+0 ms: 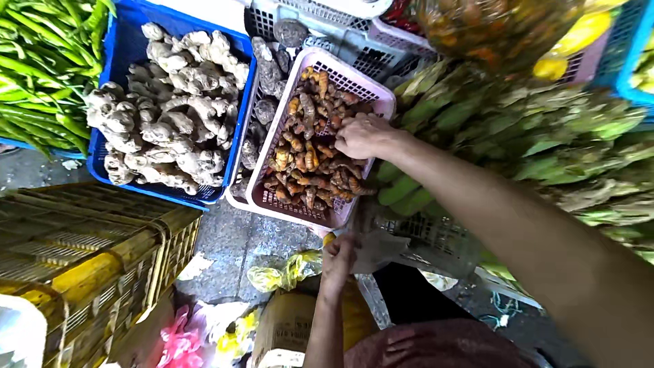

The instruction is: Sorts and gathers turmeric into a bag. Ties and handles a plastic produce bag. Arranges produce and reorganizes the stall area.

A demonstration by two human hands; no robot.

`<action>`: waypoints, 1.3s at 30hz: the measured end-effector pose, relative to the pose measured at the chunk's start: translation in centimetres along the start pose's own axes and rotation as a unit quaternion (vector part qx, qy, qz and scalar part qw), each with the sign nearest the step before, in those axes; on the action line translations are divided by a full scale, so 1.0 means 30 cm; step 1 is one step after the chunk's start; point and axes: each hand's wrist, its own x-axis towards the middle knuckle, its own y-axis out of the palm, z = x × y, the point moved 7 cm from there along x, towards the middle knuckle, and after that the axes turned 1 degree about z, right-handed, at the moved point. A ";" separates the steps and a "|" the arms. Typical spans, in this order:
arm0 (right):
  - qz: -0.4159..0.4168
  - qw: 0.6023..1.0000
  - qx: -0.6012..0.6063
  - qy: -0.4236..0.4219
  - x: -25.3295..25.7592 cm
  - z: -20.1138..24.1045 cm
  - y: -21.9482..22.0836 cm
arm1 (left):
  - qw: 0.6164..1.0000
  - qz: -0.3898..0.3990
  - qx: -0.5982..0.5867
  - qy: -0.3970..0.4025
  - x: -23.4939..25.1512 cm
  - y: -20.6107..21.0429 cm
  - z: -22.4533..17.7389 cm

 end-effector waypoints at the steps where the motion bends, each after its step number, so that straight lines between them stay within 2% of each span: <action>1: -0.018 0.999 0.020 0.030 0.002 0.002 -0.015 | 0.999 -0.035 -0.025 -0.028 0.000 -0.008 0.010; 4: -0.057 0.992 0.043 0.104 0.013 0.032 -0.015 | 0.989 -0.107 -0.062 -0.077 0.001 -0.027 0.020; 8: -0.136 0.984 0.068 0.097 0.019 0.040 0.033 | 0.986 -0.135 -0.053 -0.080 0.038 -0.046 0.011; 13: -0.053 0.986 0.142 0.070 0.043 0.005 0.035 | 0.991 -0.120 0.038 -0.052 0.058 -0.054 -0.012; 15: -0.066 0.985 0.125 0.100 0.043 0.004 0.029 | 0.991 -0.109 0.059 -0.046 0.055 -0.044 -0.027; 18: -0.132 0.978 0.117 0.110 0.029 0.029 0.045 | 0.993 -0.095 0.062 -0.021 0.070 -0.019 -0.039; 22: -0.022 0.986 0.107 0.124 0.058 0.034 0.011 | 0.994 -0.083 0.072 -0.023 0.068 -0.001 -0.050; 25: 0.020 0.994 0.087 0.059 0.103 0.021 -0.022 | 0.993 -0.059 0.088 -0.046 0.077 0.011 -0.029; 27: -0.027 0.987 0.155 -0.027 0.097 -0.022 -0.041 | 0.993 -0.037 0.102 -0.043 0.086 0.032 -0.031; 30: -0.204 0.927 0.290 -0.124 -0.031 -0.107 -0.098 | 0.994 -0.016 0.105 -0.004 0.078 0.059 -0.036; 32: -0.260 0.889 0.343 -0.155 -0.176 -0.146 -0.099 | 0.993 -0.009 0.114 -0.008 0.064 0.068 -0.038; 33: -0.244 0.875 0.380 -0.175 -0.246 -0.151 -0.071 | 0.994 -0.011 0.109 -0.024 0.057 0.072 -0.039; 35: -0.136 0.862 0.441 -0.210 -0.356 -0.129 0.058 | 0.995 -0.015 0.092 -0.046 0.050 0.077 -0.041; 37: -0.001 0.891 0.416 -0.180 -0.414 -0.096 0.249 | 0.996 -0.014 0.071 -0.048 0.047 0.081 -0.046; 39: 0.060 0.936 0.331 -0.106 -0.431 -0.073 0.430 | 0.996 -0.016 0.066 -0.051 0.043 0.083 -0.051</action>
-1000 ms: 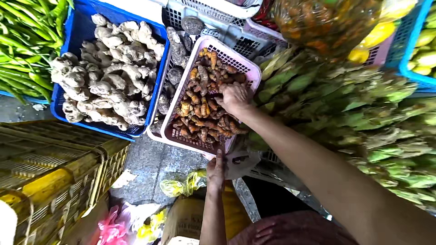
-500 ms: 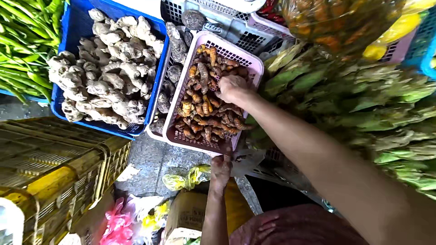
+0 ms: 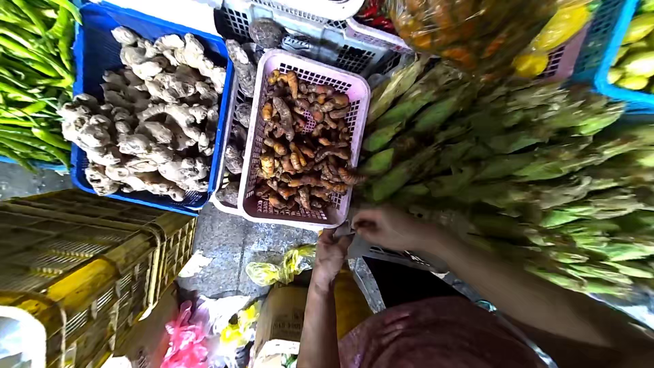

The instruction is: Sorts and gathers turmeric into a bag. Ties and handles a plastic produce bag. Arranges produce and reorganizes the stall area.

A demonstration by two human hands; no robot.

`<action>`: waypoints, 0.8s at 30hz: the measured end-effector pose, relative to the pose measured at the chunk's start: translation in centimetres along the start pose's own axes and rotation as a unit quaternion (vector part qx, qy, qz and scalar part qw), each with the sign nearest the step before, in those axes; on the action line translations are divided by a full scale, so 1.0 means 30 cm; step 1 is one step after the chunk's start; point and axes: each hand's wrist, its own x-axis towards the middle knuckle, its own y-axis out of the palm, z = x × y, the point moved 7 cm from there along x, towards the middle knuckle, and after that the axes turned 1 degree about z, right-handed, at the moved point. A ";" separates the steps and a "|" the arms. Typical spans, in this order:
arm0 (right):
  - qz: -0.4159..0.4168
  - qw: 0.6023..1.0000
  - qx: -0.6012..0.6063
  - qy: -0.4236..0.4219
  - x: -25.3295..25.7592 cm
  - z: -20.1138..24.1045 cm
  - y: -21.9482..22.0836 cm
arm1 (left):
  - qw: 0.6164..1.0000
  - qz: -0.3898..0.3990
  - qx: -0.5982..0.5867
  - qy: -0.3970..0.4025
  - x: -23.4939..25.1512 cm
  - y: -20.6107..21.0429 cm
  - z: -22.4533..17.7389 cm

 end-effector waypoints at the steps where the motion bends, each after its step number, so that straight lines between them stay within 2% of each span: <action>1: 0.024 0.997 -0.058 0.043 0.002 -0.036 0.061 | 1.000 -0.001 0.001 -0.002 -0.002 0.000 -0.002; 3: 0.082 0.987 -0.104 0.091 -0.010 -0.042 0.109 | 1.000 -0.005 0.002 -0.002 -0.003 -0.008 -0.001; 4: 0.071 0.991 -0.087 0.078 -0.014 -0.007 0.078 | 1.000 -0.007 0.003 0.002 0.004 -0.017 -0.003; 6: -0.039 0.999 -0.015 -0.002 -0.020 0.090 -0.045 | 1.000 -0.015 0.004 -0.003 -0.003 -0.033 0.016; 9: -0.248 0.961 -0.027 -0.119 0.086 0.211 -0.298 | 1.000 -0.018 0.005 -0.003 0.010 -0.036 0.029; 11: -0.291 0.945 -0.082 -0.122 0.236 0.255 -0.415 | 1.000 -0.026 0.007 0.003 0.008 -0.040 0.036; 13: -0.289 0.945 -0.133 -0.076 0.392 0.272 -0.476 | 0.999 -0.027 0.011 0.013 0.006 -0.043 0.034; 15: -0.293 0.941 -0.167 -0.017 0.461 0.290 -0.484 | 0.999 -0.035 0.009 0.017 0.004 -0.038 0.024; 16: -0.296 0.938 -0.178 -0.015 0.484 0.283 -0.474 | 0.999 -0.040 0.012 0.016 0.005 -0.037 0.017; 19: -0.278 0.933 -0.212 -0.087 0.424 0.254 -0.361 | 0.999 -0.046 0.020 0.012 0.003 -0.037 0.012; 22: -0.143 0.950 -0.242 -0.132 0.303 0.233 -0.246 | 0.998 -0.055 0.008 -0.001 0.010 -0.059 0.025; 24: -0.108 0.956 -0.229 -0.149 0.266 0.280 -0.262 | 0.998 -0.064 -0.006 -0.010 0.013 -0.078 0.043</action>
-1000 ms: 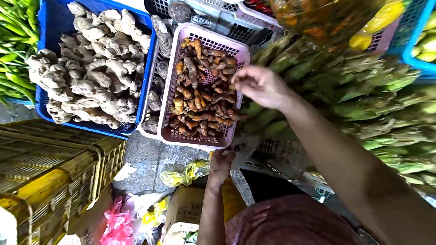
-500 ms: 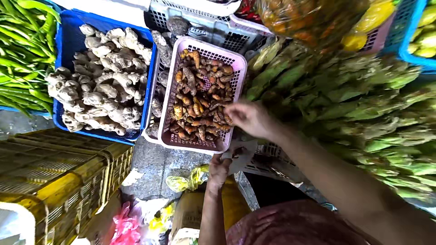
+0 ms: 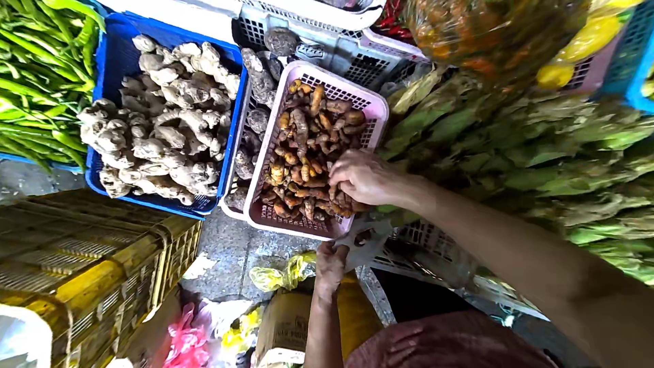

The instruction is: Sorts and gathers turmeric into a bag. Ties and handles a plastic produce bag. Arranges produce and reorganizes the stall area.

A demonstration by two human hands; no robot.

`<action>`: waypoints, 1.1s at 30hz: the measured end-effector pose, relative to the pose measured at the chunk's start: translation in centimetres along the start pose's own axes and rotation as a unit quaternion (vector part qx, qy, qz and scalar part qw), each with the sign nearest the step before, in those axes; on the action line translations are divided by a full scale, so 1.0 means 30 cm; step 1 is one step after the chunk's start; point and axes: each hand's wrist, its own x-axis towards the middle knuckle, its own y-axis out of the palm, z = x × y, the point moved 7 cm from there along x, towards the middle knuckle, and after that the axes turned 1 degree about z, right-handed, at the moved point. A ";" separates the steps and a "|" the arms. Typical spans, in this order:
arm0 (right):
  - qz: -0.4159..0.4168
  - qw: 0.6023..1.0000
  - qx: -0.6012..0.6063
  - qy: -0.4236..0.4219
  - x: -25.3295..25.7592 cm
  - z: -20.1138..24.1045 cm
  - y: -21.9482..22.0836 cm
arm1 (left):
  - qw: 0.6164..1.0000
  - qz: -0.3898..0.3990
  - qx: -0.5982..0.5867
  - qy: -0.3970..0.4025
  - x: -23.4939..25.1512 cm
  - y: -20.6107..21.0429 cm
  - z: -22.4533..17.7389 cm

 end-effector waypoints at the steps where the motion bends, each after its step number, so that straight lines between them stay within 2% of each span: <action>1: -0.027 1.000 0.015 -0.005 0.023 0.012 -0.049 | 1.000 -0.002 -0.004 -0.001 0.000 -0.005 0.005; 4: -0.153 0.987 0.047 0.003 0.195 -0.006 -0.191 | 1.000 0.001 -0.024 -0.004 0.009 -0.002 0.011; 7: -0.174 0.984 0.004 0.047 0.329 -0.027 -0.147 | 0.999 0.013 -0.041 -0.003 0.010 0.009 0.010; 10: -0.197 0.980 0.003 0.030 0.245 0.030 -0.045 | 0.999 0.043 -0.027 0.007 0.015 0.033 -0.007; 13: -0.172 0.985 0.015 0.012 0.080 0.041 0.074 | 0.998 0.041 -0.052 -0.010 0.019 0.032 -0.004; 16: -0.136 0.989 0.028 -0.049 -0.066 0.064 0.145 | 0.997 0.040 -0.062 -0.014 0.020 0.031 -0.001; 19: -0.128 0.985 0.084 -0.080 -0.114 0.077 0.100 | 0.997 0.043 -0.062 -0.006 0.022 0.034 -0.009; 22: -0.196 0.976 0.079 -0.043 0.011 0.024 -0.082 | 0.997 0.043 -0.057 -0.014 0.024 0.032 -0.005; 25: -0.173 0.984 0.043 0.033 0.239 -0.045 -0.205 | 0.997 0.045 -0.057 -0.014 0.025 0.033 -0.002; 27: -0.154 0.986 -0.011 0.058 0.365 -0.076 -0.199 | 0.997 0.041 -0.060 -0.011 0.026 0.033 0.003; 29: -0.137 0.986 -0.064 0.070 0.413 -0.082 -0.167 | 0.997 0.036 -0.063 -0.009 0.026 0.039 0.001; 33: -0.110 0.992 -0.047 0.047 0.346 -0.059 -0.105 | 0.997 0.027 -0.074 -0.010 0.024 0.039 0.003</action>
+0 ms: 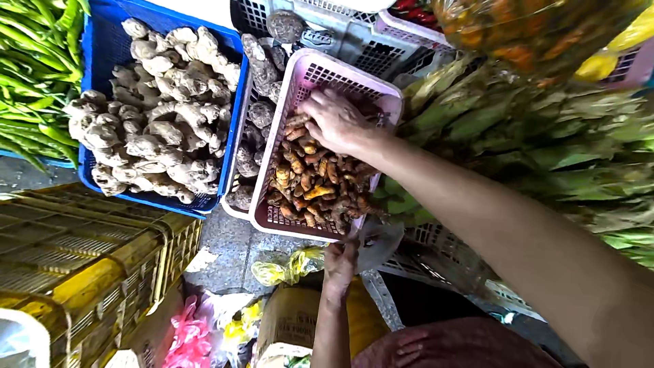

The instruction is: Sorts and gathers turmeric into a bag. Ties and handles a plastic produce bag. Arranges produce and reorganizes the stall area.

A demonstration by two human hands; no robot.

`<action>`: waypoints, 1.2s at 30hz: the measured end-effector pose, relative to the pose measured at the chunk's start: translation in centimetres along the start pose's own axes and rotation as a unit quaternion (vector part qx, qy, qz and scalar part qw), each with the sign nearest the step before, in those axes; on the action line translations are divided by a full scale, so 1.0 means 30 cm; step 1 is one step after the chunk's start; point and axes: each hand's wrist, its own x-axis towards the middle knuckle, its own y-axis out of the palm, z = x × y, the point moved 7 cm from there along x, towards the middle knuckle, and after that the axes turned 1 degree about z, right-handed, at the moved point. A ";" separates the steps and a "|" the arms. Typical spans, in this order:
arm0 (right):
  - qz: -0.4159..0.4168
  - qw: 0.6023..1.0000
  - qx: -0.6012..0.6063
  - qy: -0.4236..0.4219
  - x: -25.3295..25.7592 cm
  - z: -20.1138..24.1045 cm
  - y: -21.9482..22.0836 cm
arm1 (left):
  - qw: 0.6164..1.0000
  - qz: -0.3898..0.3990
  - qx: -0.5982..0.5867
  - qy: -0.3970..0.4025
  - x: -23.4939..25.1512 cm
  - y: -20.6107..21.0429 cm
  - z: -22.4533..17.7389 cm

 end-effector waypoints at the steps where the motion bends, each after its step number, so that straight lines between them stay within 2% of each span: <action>1: -0.001 1.000 0.007 -0.019 -0.055 0.013 0.012 | 1.000 -0.001 -0.006 0.000 0.000 -0.001 0.003; 5: -0.069 0.994 0.031 -0.080 -0.290 0.043 0.042 | 1.000 0.004 -0.013 0.005 0.006 0.000 0.008; 9: -0.025 0.993 0.082 -0.085 -0.377 0.041 0.037 | 1.000 0.008 -0.011 0.003 0.007 -0.002 0.007; 12: 0.037 0.994 0.096 -0.046 -0.314 0.008 -0.031 | 1.000 0.010 -0.015 -0.002 0.008 -0.005 0.009; 15: 0.073 0.995 0.067 -0.001 -0.165 -0.032 -0.086 | 1.000 0.009 -0.013 0.005 0.006 -0.001 0.005; 17: 0.054 0.998 0.037 0.024 -0.051 -0.039 -0.084 | 1.000 0.006 -0.010 0.008 0.005 -0.001 0.007; 20: -0.003 0.992 -0.062 0.110 0.068 -0.023 -0.053 | 1.000 0.000 -0.009 0.005 0.004 0.000 0.005; 24: 0.029 0.985 -0.109 0.128 0.101 0.021 -0.006 | 1.000 -0.010 -0.014 0.009 0.009 0.000 0.006; 26: 0.055 0.988 -0.084 0.117 0.093 0.011 -0.012 | 1.000 -0.002 -0.017 0.013 0.009 -0.001 0.008; 28: 0.041 0.996 -0.033 0.079 0.076 -0.018 -0.026 | 1.000 0.013 -0.012 0.017 0.009 -0.004 0.007; 31: -0.095 0.985 0.140 0.035 -0.027 -0.061 -0.143 | 0.999 0.035 0.013 0.015 0.008 -0.009 -0.003; 33: -0.133 0.957 0.256 -0.005 -0.167 -0.075 -0.203 | 0.999 0.037 0.024 -0.002 -0.001 -0.015 -0.001; 34: -0.100 0.952 0.289 -0.012 -0.255 -0.069 -0.208 | 0.999 0.036 0.026 -0.011 -0.005 -0.019 0.000; 36: 0.037 0.947 0.319 0.005 -0.441 -0.046 -0.141 | 0.999 0.029 0.019 -0.025 -0.009 -0.019 -0.003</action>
